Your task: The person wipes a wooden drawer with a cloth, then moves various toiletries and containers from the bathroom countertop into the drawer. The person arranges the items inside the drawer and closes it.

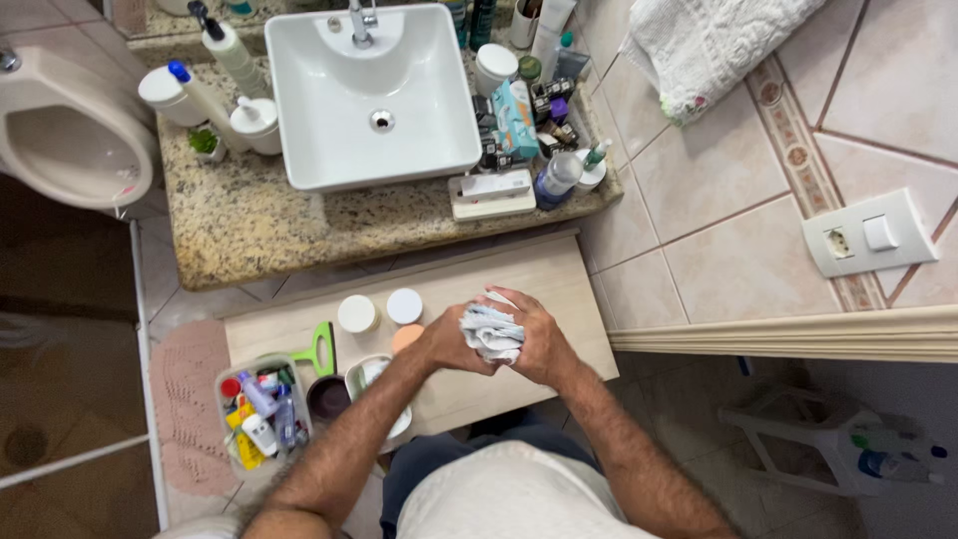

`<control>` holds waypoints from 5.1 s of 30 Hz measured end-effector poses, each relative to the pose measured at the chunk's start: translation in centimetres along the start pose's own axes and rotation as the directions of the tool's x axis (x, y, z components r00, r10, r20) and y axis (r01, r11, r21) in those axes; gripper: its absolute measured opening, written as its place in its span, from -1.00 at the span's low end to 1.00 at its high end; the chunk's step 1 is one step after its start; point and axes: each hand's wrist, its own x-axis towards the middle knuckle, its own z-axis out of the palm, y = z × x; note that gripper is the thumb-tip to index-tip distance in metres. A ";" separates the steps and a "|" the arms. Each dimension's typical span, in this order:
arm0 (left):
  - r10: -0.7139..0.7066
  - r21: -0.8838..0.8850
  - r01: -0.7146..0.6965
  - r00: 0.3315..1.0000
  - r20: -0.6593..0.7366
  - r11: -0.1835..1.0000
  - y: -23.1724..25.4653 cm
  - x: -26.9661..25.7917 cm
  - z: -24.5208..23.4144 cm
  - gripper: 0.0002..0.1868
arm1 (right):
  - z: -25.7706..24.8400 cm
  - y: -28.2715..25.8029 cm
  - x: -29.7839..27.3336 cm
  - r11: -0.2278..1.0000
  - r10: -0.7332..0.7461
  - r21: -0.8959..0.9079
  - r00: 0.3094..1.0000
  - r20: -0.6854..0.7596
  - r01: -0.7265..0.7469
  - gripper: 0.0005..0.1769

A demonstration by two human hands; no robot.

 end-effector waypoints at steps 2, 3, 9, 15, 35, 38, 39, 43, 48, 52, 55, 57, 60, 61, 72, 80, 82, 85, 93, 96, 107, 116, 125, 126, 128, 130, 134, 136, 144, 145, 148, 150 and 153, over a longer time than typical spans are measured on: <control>-0.032 -0.024 0.032 0.999 0.038 0.999 0.5 -1.2 -0.3 -0.54 | -1.7 -2.8 1.0 0.988 -0.155 0.012 0.986 0.067 0.154 -0.44; -0.048 -0.024 0.050 0.997 0.063 0.998 0.6 -1.5 -0.7 -0.54 | -2.1 -3.7 1.8 0.971 -0.240 0.022 0.966 0.095 0.238 -0.46; 0.108 -0.441 -0.173 0.980 -0.169 0.881 3.4 -2.7 0.9 -0.28 | -1.5 -1.1 2.2 0.837 -0.254 0.547 0.903 0.348 0.025 -0.49; -0.479 -0.005 0.507 0.810 -0.337 0.862 5.8 -2.9 3.0 -0.35 | 3.4 2.7 1.0 0.386 0.567 0.746 0.777 0.273 -0.543 -0.60; -0.079 0.117 0.132 0.923 -0.376 0.984 0.4 -3.6 5.0 -0.11 | 5.2 2.6 -1.6 0.055 0.695 0.877 0.650 0.309 -0.476 -0.40; 0.059 0.215 0.045 0.891 -0.451 0.975 0.3 -3.2 6.1 -0.05 | 5.8 2.8 -1.9 0.140 0.670 0.931 0.725 0.161 -0.336 -0.41; 0.104 0.239 -0.004 0.908 -0.407 0.971 0.3 -3.6 5.9 -0.04 | 5.4 3.2 -2.0 0.153 0.660 0.937 0.739 0.139 -0.313 -0.42; -0.019 0.116 0.041 0.983 -0.185 0.992 0.9 -4.1 4.5 -0.09 | 3.7 4.6 -3.1 -0.015 0.624 0.808 0.626 0.468 -0.589 -0.42; -0.077 0.213 0.105 0.988 -0.136 0.972 0.4 -3.1 4.4 -0.14 | 5.8 6.9 -4.3 0.018 0.701 0.790 0.571 0.428 -0.613 -0.48; -0.127 0.272 0.223 0.935 -0.331 0.936 -5.2 -1.3 3.9 -0.23 | 8.2 8.6 -5.4 0.003 0.681 0.859 0.630 0.373 -0.512 -0.55; -0.229 0.352 0.350 0.911 -0.342 0.868 -11.1 0.5 4.0 -0.18 | 9.1 9.5 -7.5 -0.110 0.626 0.866 0.643 0.442 -0.488 -0.54; -0.377 0.432 0.459 0.887 -0.266 0.776 -15.3 1.2 3.4 -0.21 | 9.2 9.6 -8.7 -0.126 0.679 0.848 0.578 0.453 -0.515 -0.49; -0.486 0.577 0.503 0.851 -0.200 0.644 -22.0 2.1 3.0 -0.25 | 8.6 10.4 -9.7 -0.073 0.741 0.824 0.522 0.422 -0.563 -0.43; -0.437 0.630 0.474 0.870 -0.228 0.615 -24.2 2.0 3.0 -0.33 | 8.4 10.5 -10.2 -0.047 0.756 0.810 0.509 0.411 -0.585 -0.40; -0.535 0.688 0.556 0.797 -0.281 0.466 -24.0 3.1 2.6 -0.29 | 6.3 11.3 -11.8 -0.045 0.738 0.920 0.609 0.293 -0.388 -0.37; -0.383 0.224 0.488 0.839 -0.386 0.844 -14.7 0.0 8.9 -0.29 | 3.9 11.1 -10.7 -0.058 0.625 0.932 0.715 0.314 -0.359 -0.43; -0.457 -0.023 0.473 0.835 -0.308 0.881 -12.2 -1.4 10.9 -0.30 | 3.7 11.1 -10.3 -0.078 0.586 0.922 0.731 0.350 -0.378 -0.45; -0.444 -0.437 0.317 0.868 -0.224 0.842 -8.1 -2.9 12.5 -0.29 | 4.7 11.0 -9.7 -0.093 0.479 0.906 0.780 0.404 -0.413 -0.49; -0.498 -0.501 0.262 0.757 -0.423 0.825 -2.1 -6.0 10.1 -0.64 | 7.1 7.6 -6.2 0.012 0.413 0.840 0.768 0.490 -0.543 -0.52; -0.496 -0.461 0.286 0.750 -0.438 0.840 -1.1 -6.1 7.7 -0.67 | 8.1 6.3 -5.8 0.148 0.492 0.873 0.800 0.343 -0.465 -0.56; -0.571 -0.312 0.482 0.736 -0.363 0.819 -2.4 -8.4 4.8 -0.59 | 4.1 13.9 -4.4 0.713 0.690 0.300 0.710 -0.142 -0.633 -0.32; -0.686 -0.593 0.384 0.574 -0.447 0.708 -5.2 -8.7 8.1 -0.59 | -4.5 20.6 9.3 0.889 0.302 -0.161 0.814 -0.497 -0.428 0.03; -0.770 -0.796 0.132 0.388 -0.507 0.590 -0.8 -3.8 13.6 -0.49 | -4.8 27.0 14.8 0.824 0.414 -0.261 0.849 -0.330 -0.503 -0.04; -0.781 -0.809 0.122 0.376 -0.499 0.576 -0.6 -3.0 14.0 -0.49 | -4.9 27.2 15.2 0.848 0.384 -0.239 0.859 -0.337 -0.473 -0.05; -0.806 -0.836 0.114 0.362 -0.468 0.537 0.0 -1.9 14.5 -0.47 | -5.1 26.5 14.8 0.883 0.342 -0.193 0.868 -0.361 -0.428 -0.08; -0.760 -0.812 0.017 0.362 -0.540 0.584 0.7 -1.2 14.4 -0.46 | -5.3 24.6 14.1 0.899 0.388 -0.059 0.853 -0.348 -0.433 -0.11; -0.760 -0.823 -0.099 0.335 -0.557 0.560 0.0 0.4 12.8 -0.48 | -6.7 19.2 9.7 0.991 0.134 0.004 0.979 -0.154 -0.135 -0.21; -0.706 -0.776 -0.177 0.330 -0.627 0.606 -1.2 1.5 12.1 -0.48 | -6.8 15.8 6.7 0.989 -0.039 0.146 0.998 0.038 0.033 -0.14; -0.390 -0.539 -0.155 0.531 -0.752 0.828 -0.5 5.3 10.0 -0.43 | -4.4 8.5 1.7 0.953 -0.299 0.075 0.952 0.065 0.294 -0.25; -0.333 -0.468 -0.108 0.566 -0.754 0.877 0.3 5.2 9.4 -0.43 | -4.3 8.4 1.8 0.945 -0.327 0.047 0.942 0.069 0.325 -0.25; -0.277 -0.368 0.000 0.659 -0.700 0.930 2.6 4.8 7.6 -0.47 | -3.8 8.7 2.0 0.966 -0.256 0.065 0.960 0.116 0.250 -0.28; -0.211 -0.285 0.022 0.725 -0.655 0.958 4.1 4.3 6.6 -0.51 | -2.6 9.4 1.9 0.981 -0.005 0.191 0.978 0.209 -0.036 -0.36; 0.038 0.055 -0.005 0.789 -0.613 0.998 5.9 3.5 5.3 -0.59 | -0.2 10.8 2.3 0.325 0.258 0.676 0.750 0.609 -0.661 -0.47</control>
